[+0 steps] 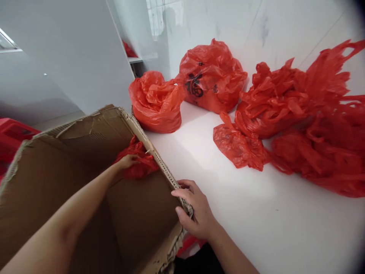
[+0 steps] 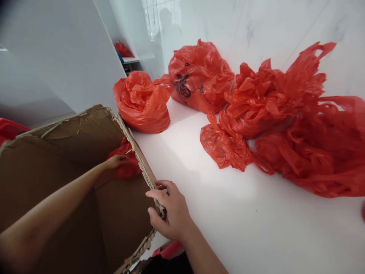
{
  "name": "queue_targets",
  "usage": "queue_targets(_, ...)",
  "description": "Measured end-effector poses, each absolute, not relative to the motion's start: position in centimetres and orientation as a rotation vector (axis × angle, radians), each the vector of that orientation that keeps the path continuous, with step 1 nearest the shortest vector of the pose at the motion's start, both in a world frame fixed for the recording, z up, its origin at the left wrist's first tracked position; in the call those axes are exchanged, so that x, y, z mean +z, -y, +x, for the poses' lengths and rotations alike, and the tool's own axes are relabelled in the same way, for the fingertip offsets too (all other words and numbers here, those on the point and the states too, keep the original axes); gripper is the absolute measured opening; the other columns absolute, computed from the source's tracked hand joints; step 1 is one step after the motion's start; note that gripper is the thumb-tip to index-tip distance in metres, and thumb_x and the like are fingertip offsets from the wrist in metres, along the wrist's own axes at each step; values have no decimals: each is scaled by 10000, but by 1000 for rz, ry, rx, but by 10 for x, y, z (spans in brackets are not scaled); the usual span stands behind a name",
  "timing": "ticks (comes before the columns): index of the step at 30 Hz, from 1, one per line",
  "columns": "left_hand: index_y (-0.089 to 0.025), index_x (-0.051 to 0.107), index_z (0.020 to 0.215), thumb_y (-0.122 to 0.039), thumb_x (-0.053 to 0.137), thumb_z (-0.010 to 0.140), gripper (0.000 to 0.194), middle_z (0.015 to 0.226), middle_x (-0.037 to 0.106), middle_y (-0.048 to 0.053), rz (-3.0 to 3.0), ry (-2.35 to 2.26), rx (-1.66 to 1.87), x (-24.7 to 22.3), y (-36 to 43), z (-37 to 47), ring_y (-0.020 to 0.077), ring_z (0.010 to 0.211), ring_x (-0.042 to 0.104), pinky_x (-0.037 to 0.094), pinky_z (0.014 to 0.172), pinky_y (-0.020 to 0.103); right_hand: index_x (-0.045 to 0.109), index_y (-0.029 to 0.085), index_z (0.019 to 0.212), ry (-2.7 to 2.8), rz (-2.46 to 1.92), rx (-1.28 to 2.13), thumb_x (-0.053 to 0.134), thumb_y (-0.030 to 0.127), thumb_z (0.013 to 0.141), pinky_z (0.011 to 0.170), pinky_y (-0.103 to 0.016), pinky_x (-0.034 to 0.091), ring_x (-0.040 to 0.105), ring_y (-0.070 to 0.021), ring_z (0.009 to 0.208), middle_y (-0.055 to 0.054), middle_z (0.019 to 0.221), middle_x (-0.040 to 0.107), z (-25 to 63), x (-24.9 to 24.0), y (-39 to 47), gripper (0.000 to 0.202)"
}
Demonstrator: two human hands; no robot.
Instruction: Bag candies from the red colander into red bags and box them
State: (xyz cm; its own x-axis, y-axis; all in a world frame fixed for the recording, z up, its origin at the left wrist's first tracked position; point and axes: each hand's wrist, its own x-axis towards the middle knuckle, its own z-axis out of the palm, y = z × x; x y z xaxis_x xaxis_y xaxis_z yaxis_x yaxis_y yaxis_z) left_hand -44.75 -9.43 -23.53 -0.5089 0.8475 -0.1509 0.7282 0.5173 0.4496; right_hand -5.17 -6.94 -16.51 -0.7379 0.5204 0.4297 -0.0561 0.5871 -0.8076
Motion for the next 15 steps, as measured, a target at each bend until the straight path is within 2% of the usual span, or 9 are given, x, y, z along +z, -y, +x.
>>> queue_targets(6,-173,517,1306,-328,558,932,407,1298,553,124,1200,-2614,318,-273,84,-460,268,1142,566,485,941,483,572,282,1214,2147,-365,1145,592,212,762,910,-363,480,559,-199,1055,-75,1271,474,-53,-166,68,458)
queue_targets(9,-184,443,1398,-366,602,883,569,1398,464,192,1173,-2685,228,-286,95,-456,381,1286,441,415,996,542,576,281,1206,2145,-368,1152,587,203,752,893,-367,491,567,-198,1031,-79,1277,474,-53,-165,68,461)
queue_targets(11,-176,482,1372,-411,680,810,640,1411,451,208,1163,-2671,156,-296,104,-453,441,1304,402,400,994,562,575,284,1206,2143,-368,1154,588,198,750,889,-367,494,565,-201,1039,-79,1279,474,-53,-164,68,464)
queue_targets(13,-173,554,1291,-418,674,819,546,1382,492,180,1149,-2642,111,-305,110,-452,410,1280,443,411,996,536,574,290,1207,2140,-371,1162,592,196,750,896,-370,492,562,-204,1050,-78,1282,472,-53,-164,68,467)
queue_targets(15,-167,590,1220,-395,601,890,400,1303,559,137,1114,-2628,98,-313,111,-453,317,1194,535,454,969,485,571,293,1212,2139,-370,1172,593,199,751,906,-373,488,560,-205,1058,-76,1288,470,-52,-163,68,471)
